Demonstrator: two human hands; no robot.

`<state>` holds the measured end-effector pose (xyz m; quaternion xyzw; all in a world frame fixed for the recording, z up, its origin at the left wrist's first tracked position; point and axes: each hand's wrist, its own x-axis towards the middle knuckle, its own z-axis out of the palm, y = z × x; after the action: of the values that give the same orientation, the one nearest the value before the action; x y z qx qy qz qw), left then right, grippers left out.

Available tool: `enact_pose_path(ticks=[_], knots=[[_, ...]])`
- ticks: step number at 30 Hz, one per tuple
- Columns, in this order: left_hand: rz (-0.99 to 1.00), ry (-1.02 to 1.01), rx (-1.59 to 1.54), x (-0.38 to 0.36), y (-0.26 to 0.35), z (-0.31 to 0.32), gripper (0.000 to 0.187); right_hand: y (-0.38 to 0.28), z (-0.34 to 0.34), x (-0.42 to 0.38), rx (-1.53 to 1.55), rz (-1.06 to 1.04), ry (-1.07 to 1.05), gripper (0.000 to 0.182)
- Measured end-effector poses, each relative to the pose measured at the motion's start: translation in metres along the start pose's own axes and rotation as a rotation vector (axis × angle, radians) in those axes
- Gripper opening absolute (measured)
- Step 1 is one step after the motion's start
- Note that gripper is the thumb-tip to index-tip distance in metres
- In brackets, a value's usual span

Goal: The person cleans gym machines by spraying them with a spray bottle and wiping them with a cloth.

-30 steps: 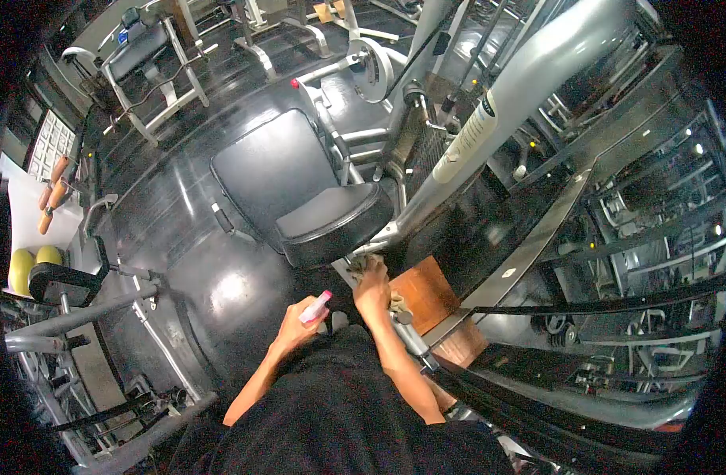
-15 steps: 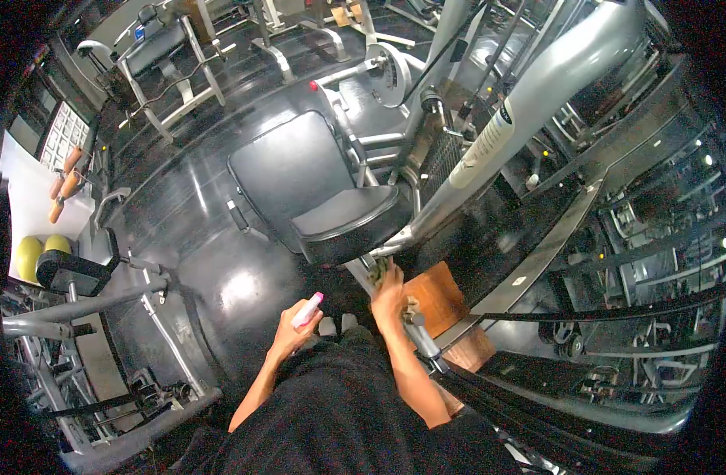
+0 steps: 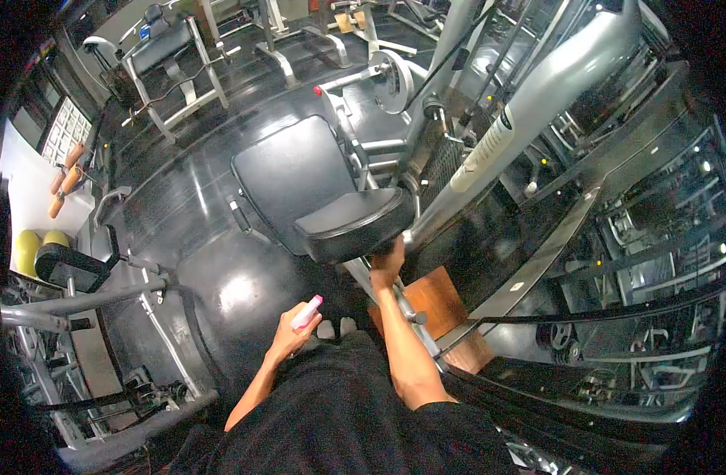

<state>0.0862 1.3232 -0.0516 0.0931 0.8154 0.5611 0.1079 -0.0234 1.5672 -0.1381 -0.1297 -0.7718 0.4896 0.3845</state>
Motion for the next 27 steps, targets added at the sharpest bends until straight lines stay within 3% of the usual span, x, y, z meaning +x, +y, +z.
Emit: enact_pose_path(ticks=[1,3,4,5,7,8,9,11,12,15,16,17,19,20,24,26,27], knots=[[0.000,0.003,0.001,-0.001,0.000,-0.001,0.017,0.016,0.002,0.001,0.002,-0.001,-0.002,0.032],[0.001,0.005,-0.028,-0.002,0.000,-0.002,0.018,0.045,0.004,0.008,0.514,0.466,0.347,0.033],[0.001,0.007,-0.030,-0.003,-0.002,-0.002,0.018,0.008,-0.001,0.010,0.070,0.382,0.344,0.028],[-0.010,0.013,-0.030,-0.004,-0.004,-0.003,0.018,0.009,0.000,0.005,0.069,0.381,0.344,0.028],[-0.019,0.016,-0.035,-0.006,-0.006,-0.003,0.018,0.002,-0.002,-0.006,-0.222,-0.070,-0.084,0.021],[-0.016,0.019,-0.035,-0.007,-0.007,-0.004,0.017,-0.003,-0.001,-0.017,-0.330,0.009,-0.198,0.018],[-0.013,0.023,-0.035,-0.008,-0.007,-0.005,0.017,0.013,0.001,-0.024,-0.330,0.008,-0.197,0.018],[0.016,0.037,-0.030,-0.010,-0.010,-0.006,0.017,0.060,0.011,-0.041,-0.784,-0.479,-0.251,0.016],[0.044,0.048,-0.027,-0.009,-0.011,-0.006,0.017,0.037,0.006,-0.032,-0.762,-0.604,-0.313,0.013],[0.013,0.026,-0.052,-0.009,-0.018,-0.005,0.017,0.030,-0.005,-0.021,-0.571,-0.521,-0.483,0.015],[0.040,0.020,-0.062,-0.007,-0.021,-0.003,0.017,0.020,-0.013,-0.019,-0.491,-0.128,-0.639,0.018],[0.039,0.015,-0.066,-0.009,-0.023,-0.001,0.017,0.010,-0.018,-0.017,-0.496,-0.125,-0.638,0.018],[0.045,-0.007,-0.058,-0.007,-0.020,-0.003,0.017,0.000,-0.019,-0.013,-0.542,-0.568,-0.697,0.026],[0.047,-0.007,-0.057,-0.006,-0.021,-0.004,0.017,-0.005,-0.025,-0.011,-0.573,-0.421,-0.840,0.030],[0.024,-0.013,-0.074,-0.008,-0.020,-0.007,0.018,-0.023,-0.052,-0.012,-0.636,-0.405,-0.863,0.030],[-0.007,0.015,-0.082,-0.009,-0.024,-0.008,0.018,-0.054,-0.067,-0.003,-0.823,-0.126,-0.901,0.031],[-0.010,0.018,-0.086,-0.009,-0.025,-0.009,0.018,-0.044,-0.071,0.000,-0.825,-0.129,-0.906,0.031]])
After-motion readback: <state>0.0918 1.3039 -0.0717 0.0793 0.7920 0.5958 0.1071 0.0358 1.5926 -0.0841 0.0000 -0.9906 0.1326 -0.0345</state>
